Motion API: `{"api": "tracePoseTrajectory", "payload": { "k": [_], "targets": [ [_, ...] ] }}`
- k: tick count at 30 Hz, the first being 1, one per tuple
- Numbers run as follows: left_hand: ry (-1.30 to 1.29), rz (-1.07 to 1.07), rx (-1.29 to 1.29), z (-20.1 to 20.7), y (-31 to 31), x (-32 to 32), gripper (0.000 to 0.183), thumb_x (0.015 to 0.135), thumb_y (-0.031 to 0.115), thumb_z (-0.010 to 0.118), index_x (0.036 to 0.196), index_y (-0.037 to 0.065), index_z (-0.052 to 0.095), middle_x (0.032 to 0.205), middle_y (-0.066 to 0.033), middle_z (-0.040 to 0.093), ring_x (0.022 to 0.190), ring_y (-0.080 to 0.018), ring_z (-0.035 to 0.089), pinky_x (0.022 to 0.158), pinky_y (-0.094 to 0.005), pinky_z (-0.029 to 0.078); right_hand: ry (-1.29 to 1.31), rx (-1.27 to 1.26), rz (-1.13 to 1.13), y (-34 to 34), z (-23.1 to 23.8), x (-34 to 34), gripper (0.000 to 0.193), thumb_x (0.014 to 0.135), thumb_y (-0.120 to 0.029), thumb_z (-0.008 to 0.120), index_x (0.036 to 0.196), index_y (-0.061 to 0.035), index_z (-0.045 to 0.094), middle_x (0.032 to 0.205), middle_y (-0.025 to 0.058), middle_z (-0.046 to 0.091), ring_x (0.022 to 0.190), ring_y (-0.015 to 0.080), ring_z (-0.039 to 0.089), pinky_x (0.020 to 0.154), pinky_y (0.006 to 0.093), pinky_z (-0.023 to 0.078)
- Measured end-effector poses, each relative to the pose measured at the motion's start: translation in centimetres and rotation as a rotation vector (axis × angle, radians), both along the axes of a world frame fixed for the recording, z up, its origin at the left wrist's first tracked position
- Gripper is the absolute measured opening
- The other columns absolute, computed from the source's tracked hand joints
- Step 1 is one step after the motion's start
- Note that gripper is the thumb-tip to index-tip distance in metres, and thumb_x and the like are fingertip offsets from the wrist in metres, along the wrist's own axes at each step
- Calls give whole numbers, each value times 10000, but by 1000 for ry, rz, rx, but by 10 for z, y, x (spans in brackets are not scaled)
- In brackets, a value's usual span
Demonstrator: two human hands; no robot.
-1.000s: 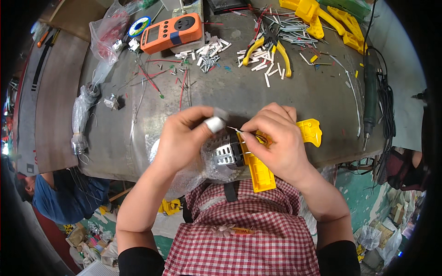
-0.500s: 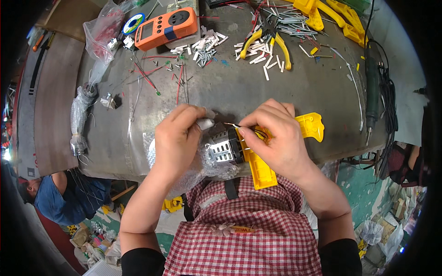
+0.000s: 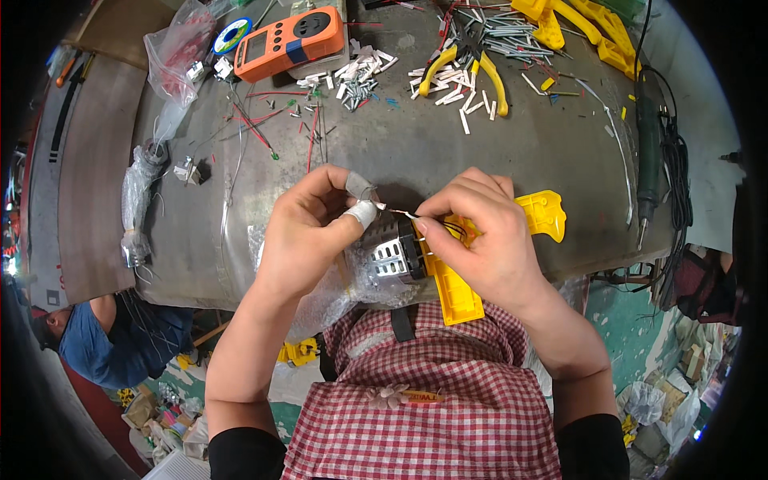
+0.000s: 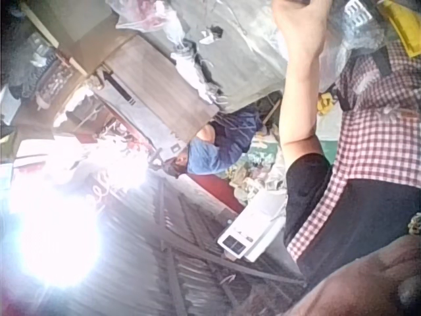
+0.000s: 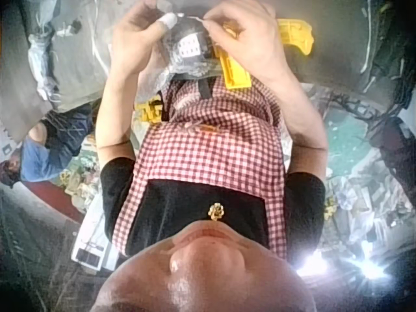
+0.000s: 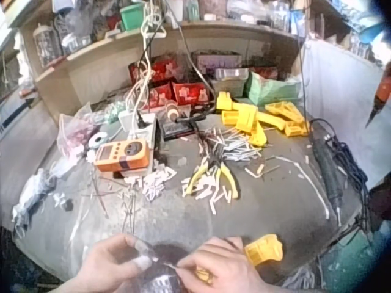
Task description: Assembling a yellow handheld electronic device, involving wiring and using an electric screwdriver.
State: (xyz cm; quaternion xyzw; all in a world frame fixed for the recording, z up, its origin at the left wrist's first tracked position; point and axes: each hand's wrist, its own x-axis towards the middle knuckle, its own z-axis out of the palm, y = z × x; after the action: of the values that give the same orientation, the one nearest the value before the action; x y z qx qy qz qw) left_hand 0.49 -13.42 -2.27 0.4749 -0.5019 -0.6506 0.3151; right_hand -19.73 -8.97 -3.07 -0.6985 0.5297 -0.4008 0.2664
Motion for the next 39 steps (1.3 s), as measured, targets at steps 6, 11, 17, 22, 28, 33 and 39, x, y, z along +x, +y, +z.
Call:
{"api": "tracePoseTrajectory", "payload": {
  "k": [6,11,17,22,28,33,39],
  "targets": [
    [5,-16,-24,2,3,-3,183,810,3,638,980,15,572,867,0,601,814,-63,567,735,-223,463,7,7,-1,0,0,0,90,747,-125,701,777,-89,624,741,-1,616,796,186,569,794,338,340],
    [-18,12,-189,2,14,-14,169,786,-21,641,939,8,577,890,-29,610,825,-93,588,718,-257,489,-8,22,34,0,0,2,86,763,-135,694,786,-82,630,747,14,622,791,198,566,792,344,339],
    [-421,-286,-796,11,7,-11,238,691,-60,673,900,8,585,913,-98,629,820,-252,640,722,-304,519,-16,32,76,-5,-4,-1,96,780,-150,683,789,-70,632,734,35,620,762,212,561,787,355,345],
    [-320,-153,-565,7,10,-11,210,743,-27,688,923,6,585,931,-97,644,825,-191,635,734,-309,501,-34,47,57,-5,-2,-1,102,784,-159,684,786,-70,634,719,35,615,747,213,562,778,355,352],
    [-296,-149,-611,-2,4,0,220,717,-4,698,908,-4,588,896,-104,633,812,-209,637,705,-311,499,3,60,79,-4,1,-2,107,785,-163,685,792,-67,637,732,36,622,765,214,568,792,352,352],
    [-433,-339,-813,16,4,-6,240,661,-22,669,888,10,596,914,-108,630,844,-240,618,772,-301,480,-11,118,141,-5,-1,-2,112,783,-172,686,815,-71,649,765,32,632,805,207,577,809,354,342],
    [-368,-353,-738,11,4,-11,255,669,-22,670,913,6,602,919,-111,633,829,-254,628,762,-322,491,196,-128,53,10,-1,-2,127,717,-140,733,808,-94,656,796,2,600,836,196,565,808,358,330]
  ]
}}
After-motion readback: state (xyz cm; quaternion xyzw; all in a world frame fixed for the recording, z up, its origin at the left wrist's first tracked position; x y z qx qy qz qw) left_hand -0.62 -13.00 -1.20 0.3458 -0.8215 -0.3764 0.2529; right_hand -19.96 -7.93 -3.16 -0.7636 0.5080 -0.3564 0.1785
